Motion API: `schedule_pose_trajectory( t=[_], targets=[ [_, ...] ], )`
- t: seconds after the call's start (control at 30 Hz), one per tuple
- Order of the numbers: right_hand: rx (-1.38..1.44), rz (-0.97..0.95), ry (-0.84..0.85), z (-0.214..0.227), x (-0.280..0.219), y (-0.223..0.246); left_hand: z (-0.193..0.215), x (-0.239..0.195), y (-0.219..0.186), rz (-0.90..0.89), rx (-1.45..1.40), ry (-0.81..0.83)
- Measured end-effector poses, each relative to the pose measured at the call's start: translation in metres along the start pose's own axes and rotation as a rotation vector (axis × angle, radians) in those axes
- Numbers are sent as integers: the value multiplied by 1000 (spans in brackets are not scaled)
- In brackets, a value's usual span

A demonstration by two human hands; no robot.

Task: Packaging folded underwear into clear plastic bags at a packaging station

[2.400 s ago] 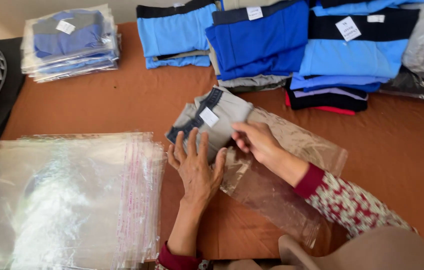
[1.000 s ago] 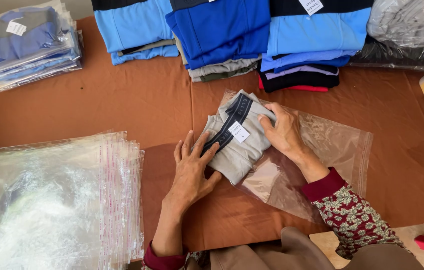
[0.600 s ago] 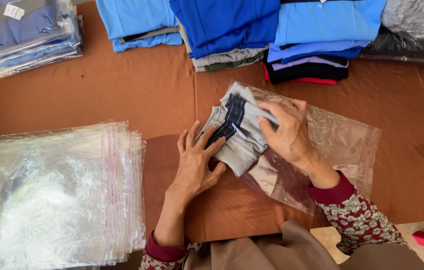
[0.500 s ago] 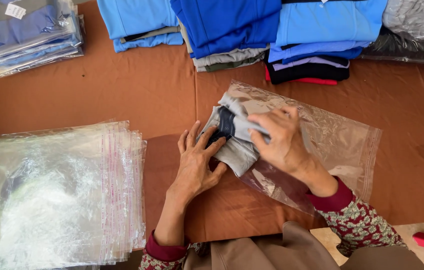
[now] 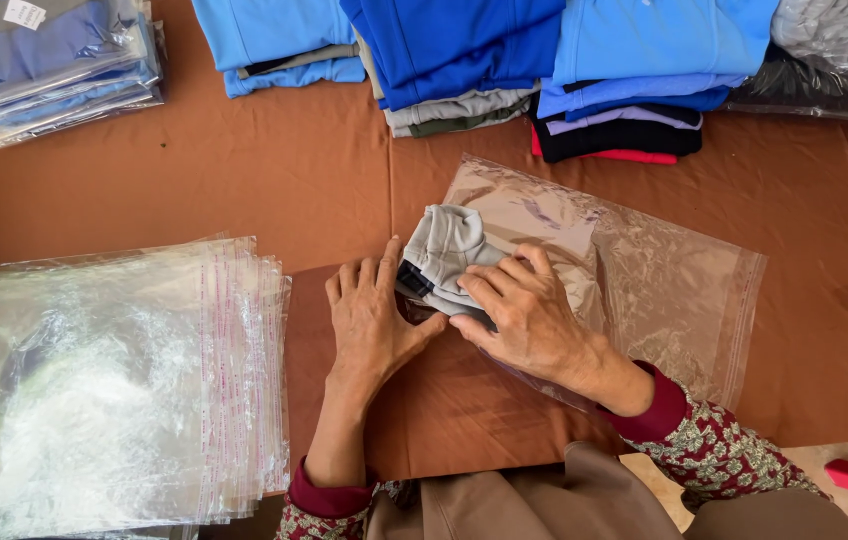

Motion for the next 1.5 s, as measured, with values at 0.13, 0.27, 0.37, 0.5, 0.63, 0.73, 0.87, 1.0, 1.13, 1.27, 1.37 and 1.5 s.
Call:
schedule_pose_trajectory(
  t=[0.13,0.27,0.37,0.5,0.63,0.73,0.87,1.0,1.13,1.27,1.37,1.5],
  targets=[
    [10,-9,-33,-22,-19,-14,8,-1,-2,8,-17,-43],
    [124,-154,-17,-27,-30,-37,23,1,-10,-1,-249,-60],
    [230,-279,8,-10,-16,-45,23,-2,-7,13,-463,-13],
    [258,-368,38,2,-10,-51,16,-1,-7,-27,-619,-29],
    [251,-336,85,3,-2,-38,27,1,-20,-192,-333,-277],
    [158,-261,129,3,2,-22,31,-1,-21,-240,-353,-381],
    [-72,-132,63,-9,-11,-21,37,-3,-29,-265,-330,-452],
    [-104,-201,56,-5,-18,-44,39,-5,-39,-205,-443,-472],
    [-86,-227,-102,7,-36,-94,10,-5,-32,-227,-314,-299],
    [-22,-340,-159,38,-41,-122,0,-7,-35,-283,-104,1],
    [-35,-405,-159,72,-31,-113,-6,-3,-15,-226,-25,33],
    [-34,-497,-166,98,-25,-107,-14,9,28,-113,129,62]
  ],
)
Point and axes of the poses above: each hand's wrist, its own x-axis towards the middle knuckle, its own z-axis out of the back of the hand, y = z × x, the point moved 6 cm from there along x, towards the middle knuckle, and after that the axes turned 8 degrees about -y, right-handed, at the moved point
